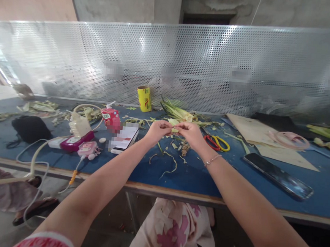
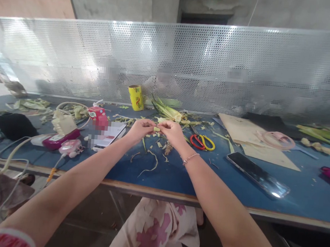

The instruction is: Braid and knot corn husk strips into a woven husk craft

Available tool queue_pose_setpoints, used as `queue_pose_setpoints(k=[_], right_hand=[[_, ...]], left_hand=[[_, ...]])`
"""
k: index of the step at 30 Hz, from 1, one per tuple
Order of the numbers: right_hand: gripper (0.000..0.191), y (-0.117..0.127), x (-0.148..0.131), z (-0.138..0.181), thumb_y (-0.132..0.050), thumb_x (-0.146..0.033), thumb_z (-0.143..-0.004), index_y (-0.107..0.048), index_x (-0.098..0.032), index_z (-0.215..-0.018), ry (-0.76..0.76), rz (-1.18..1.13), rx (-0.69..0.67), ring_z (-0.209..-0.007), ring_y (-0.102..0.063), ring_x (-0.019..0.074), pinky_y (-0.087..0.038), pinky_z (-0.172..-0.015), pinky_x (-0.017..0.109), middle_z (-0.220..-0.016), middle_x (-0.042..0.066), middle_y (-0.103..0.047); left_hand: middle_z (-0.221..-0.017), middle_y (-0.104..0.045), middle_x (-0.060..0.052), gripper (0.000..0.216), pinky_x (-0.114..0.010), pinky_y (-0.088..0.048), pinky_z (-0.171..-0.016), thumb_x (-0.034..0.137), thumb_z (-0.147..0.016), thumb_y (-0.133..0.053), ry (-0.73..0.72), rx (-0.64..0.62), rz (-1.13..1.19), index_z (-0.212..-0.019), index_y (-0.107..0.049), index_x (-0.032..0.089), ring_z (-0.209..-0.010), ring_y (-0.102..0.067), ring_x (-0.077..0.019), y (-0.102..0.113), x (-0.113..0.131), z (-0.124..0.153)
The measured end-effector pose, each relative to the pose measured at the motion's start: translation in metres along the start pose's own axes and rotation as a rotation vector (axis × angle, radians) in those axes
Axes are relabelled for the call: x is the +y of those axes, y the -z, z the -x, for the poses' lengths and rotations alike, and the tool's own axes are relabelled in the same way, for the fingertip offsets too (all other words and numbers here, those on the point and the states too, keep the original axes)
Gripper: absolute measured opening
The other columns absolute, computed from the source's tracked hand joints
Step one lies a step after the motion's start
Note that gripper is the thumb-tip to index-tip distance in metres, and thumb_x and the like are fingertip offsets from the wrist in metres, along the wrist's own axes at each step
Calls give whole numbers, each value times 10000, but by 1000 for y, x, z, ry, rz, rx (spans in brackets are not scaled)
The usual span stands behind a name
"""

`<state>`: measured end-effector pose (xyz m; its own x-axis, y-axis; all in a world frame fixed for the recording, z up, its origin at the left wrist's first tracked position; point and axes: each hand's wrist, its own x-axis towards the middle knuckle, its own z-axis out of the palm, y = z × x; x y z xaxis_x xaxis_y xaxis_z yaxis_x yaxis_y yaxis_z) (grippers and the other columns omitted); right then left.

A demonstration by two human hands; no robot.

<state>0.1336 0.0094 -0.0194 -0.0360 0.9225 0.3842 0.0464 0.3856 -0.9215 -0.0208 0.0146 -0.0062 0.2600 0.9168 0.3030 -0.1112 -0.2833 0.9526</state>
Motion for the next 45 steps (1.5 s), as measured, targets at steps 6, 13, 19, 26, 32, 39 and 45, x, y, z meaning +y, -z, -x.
queue_pose_setpoints(k=[6, 13, 19, 26, 32, 39, 45], right_hand=[[267, 1, -1, 1, -775, -383, -586, -682, -178, -730, -29, -10, -16, -646, -622, 149, -525, -732, 340, -686, 25, -678], [296, 1, -6, 4, -780, -399, -568, -673, -164, -713, -49, -12, -44, -639, -592, 129, -497, -708, 306, -669, 19, -656], [290, 6, -8, 3, -740, -420, -624, -682, -163, -744, 5, 100, -67, -648, -604, 143, -490, -684, 302, -685, 32, -667], [186, 9, -15, 7, -645, -375, -730, -645, -190, -751, 172, 366, -82, -633, -613, 169, -490, -649, 323, -656, 26, -655], [189, 8, -15, 6, -633, -384, -737, -618, -196, -748, 218, 372, -96, -662, -608, 166, -486, -667, 324, -732, 37, -660], [256, 7, -18, 7, -686, -439, -679, -628, -196, -735, 218, 285, -126, -666, -591, 161, -464, -662, 317, -707, 27, -648], [241, 8, -18, 6, -689, -404, -652, -662, -177, -728, 130, 288, -99, -569, -535, 133, -415, -562, 287, -620, 13, -624]], left_hand=[[-575, -627, 6, 214, -240, -488, -592, 244, -542, -766, -23, 12, -78, -671, -640, 129, -551, -578, -95, 2, 1, 0], [-675, -686, -14, 74, -245, -476, -650, 180, -645, -657, -236, 32, -411, -700, -697, 151, -652, -615, -121, 7, -1, -1], [-619, -653, -9, 81, -231, -459, -599, 192, -631, -667, -180, 4, -348, -689, -687, 140, -589, -588, -109, 7, 1, -2], [-553, -609, 2, 138, -231, -463, -567, 243, -623, -699, -104, -45, -247, -673, -643, 127, -524, -559, -92, 6, 3, -1], [-550, -617, -4, 189, -243, -489, -589, 253, -585, -746, -59, -47, -168, -663, -629, 126, -549, -596, -108, 3, 8, 2], [-550, -630, 1, 175, -231, -475, -574, 173, -509, -744, 13, -34, 66, -648, -648, 125, -516, -576, -86, 4, 6, 1], [-510, -610, -4, 114, -230, -448, -551, 137, -514, -726, 32, -10, 7, -617, -679, 123, -497, -556, -85, 6, 6, -1]])
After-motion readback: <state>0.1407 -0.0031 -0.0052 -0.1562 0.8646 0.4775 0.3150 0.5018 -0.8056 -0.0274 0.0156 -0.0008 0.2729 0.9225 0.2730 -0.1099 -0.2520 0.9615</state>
